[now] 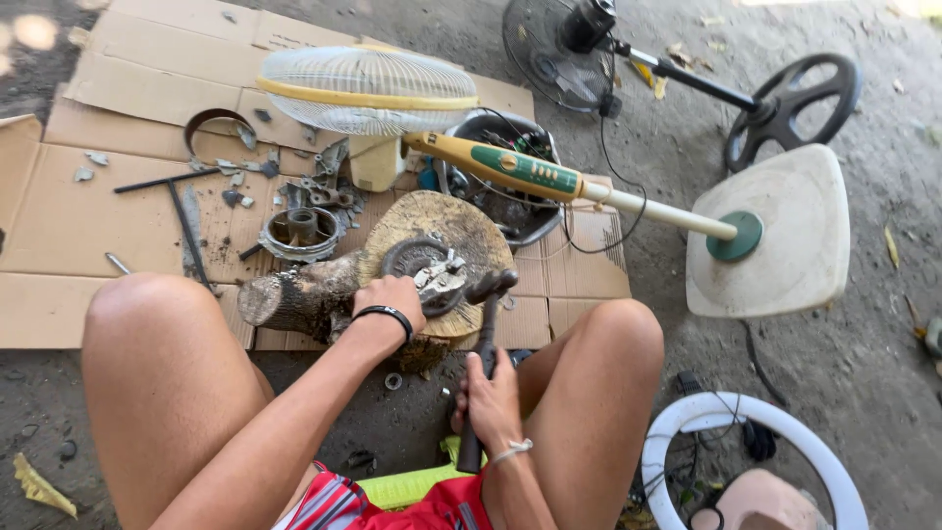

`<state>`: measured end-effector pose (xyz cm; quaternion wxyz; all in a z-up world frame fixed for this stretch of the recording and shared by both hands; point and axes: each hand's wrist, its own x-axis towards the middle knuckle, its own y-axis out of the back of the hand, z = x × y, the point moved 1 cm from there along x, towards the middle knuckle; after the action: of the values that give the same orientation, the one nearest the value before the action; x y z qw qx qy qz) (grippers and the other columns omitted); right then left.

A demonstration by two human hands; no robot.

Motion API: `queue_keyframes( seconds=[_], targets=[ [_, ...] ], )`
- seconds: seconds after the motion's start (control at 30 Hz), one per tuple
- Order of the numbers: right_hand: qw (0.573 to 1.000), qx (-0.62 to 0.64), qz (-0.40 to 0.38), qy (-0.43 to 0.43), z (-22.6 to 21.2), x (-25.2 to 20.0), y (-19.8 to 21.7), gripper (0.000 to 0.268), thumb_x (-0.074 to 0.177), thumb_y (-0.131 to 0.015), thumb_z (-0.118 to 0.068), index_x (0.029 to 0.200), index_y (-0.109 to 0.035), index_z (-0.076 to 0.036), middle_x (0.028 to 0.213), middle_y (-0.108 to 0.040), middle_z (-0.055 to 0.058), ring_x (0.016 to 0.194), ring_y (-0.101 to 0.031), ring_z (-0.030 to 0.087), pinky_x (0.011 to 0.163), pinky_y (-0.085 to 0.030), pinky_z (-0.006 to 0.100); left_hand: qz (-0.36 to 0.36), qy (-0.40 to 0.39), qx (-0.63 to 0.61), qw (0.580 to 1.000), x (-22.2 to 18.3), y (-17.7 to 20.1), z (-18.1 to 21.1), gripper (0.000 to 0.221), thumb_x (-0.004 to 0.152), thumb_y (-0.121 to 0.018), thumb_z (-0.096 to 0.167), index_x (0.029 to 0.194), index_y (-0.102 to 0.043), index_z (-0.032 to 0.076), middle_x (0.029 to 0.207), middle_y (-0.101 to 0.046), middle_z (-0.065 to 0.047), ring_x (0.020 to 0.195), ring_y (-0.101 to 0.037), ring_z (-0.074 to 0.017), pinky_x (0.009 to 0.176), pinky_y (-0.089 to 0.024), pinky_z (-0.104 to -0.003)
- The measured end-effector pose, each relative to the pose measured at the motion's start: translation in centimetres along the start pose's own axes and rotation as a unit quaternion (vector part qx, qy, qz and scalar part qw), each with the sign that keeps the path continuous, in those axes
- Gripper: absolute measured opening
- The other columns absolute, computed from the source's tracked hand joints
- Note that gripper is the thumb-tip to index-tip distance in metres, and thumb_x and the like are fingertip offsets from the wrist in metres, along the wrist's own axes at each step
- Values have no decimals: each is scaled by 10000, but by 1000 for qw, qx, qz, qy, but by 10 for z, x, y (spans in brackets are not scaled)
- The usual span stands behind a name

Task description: Disassembling a fan motor assembly using a hammer and pliers on a wooden block.

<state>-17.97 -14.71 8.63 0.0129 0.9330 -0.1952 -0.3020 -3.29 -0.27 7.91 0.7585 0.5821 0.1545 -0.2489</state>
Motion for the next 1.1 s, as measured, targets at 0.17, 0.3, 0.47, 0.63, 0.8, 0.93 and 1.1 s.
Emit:
queue_keyframes(
  seconds=[0.17,0.3,0.47,0.63,0.8,0.93,1.1],
  targets=[
    [988,-60,-40,140,-71,-28,16,202,1018,-568,-143,1172,-528,-18,677,-564,50,415,-517,146,335,-478,274,20,-11,-30,999,2,-5,0,275,879,-641,197,1036,-749,0,1033,-738,-205,913,-736,-326,805,-605,-439],
    [962,-65,-39,263,-115,-47,8,215,1014,-571,-134,1185,-509,-19,677,-528,19,409,-492,100,330,-449,229,10,-25,-16,1000,-1,0,2,260,919,-610,186,1013,-742,-18,962,-740,-204,833,-734,-284,746,-615,-402],
    [956,-258,8,139,-86,-37,1,314,977,-595,-187,1260,-534,-66,686,-618,50,421,-556,165,356,-478,316,-15,-6,-7,1000,5,-13,0,296,916,-650,228,1105,-713,9,1058,-719,-185,942,-701,-279,828,-598,-407],
    [982,-184,-26,-18,-71,-35,10,147,999,-599,-181,1075,-570,-58,591,-538,62,384,-459,160,324,-396,313,-29,47,-17,998,15,-12,-9,320,873,-693,263,1082,-756,29,1054,-752,-162,960,-730,-273,829,-611,-417],
    [993,-107,-33,21,-77,-38,25,206,1017,-587,-143,1171,-562,-9,662,-558,97,393,-457,157,328,-395,304,-12,-6,16,1000,7,-8,-4,235,882,-661,191,1002,-748,9,918,-750,-164,796,-730,-259,739,-623,-393],
    [996,-69,-39,30,-75,-38,30,191,1010,-588,-130,1156,-570,-7,649,-548,100,398,-451,166,330,-387,310,-39,3,-44,998,-9,16,-2,252,829,-668,161,1016,-741,9,947,-752,-163,841,-727,-273,783,-606,-390],
    [998,-54,-28,7,-58,-38,37,186,1003,-593,-118,1153,-589,-7,651,-560,110,394,-463,170,327,-385,306,-18,1,-97,995,-21,31,4,230,850,-617,83,1054,-700,19,959,-742,-183,842,-726,-318,812,-610,-454]
  ],
)
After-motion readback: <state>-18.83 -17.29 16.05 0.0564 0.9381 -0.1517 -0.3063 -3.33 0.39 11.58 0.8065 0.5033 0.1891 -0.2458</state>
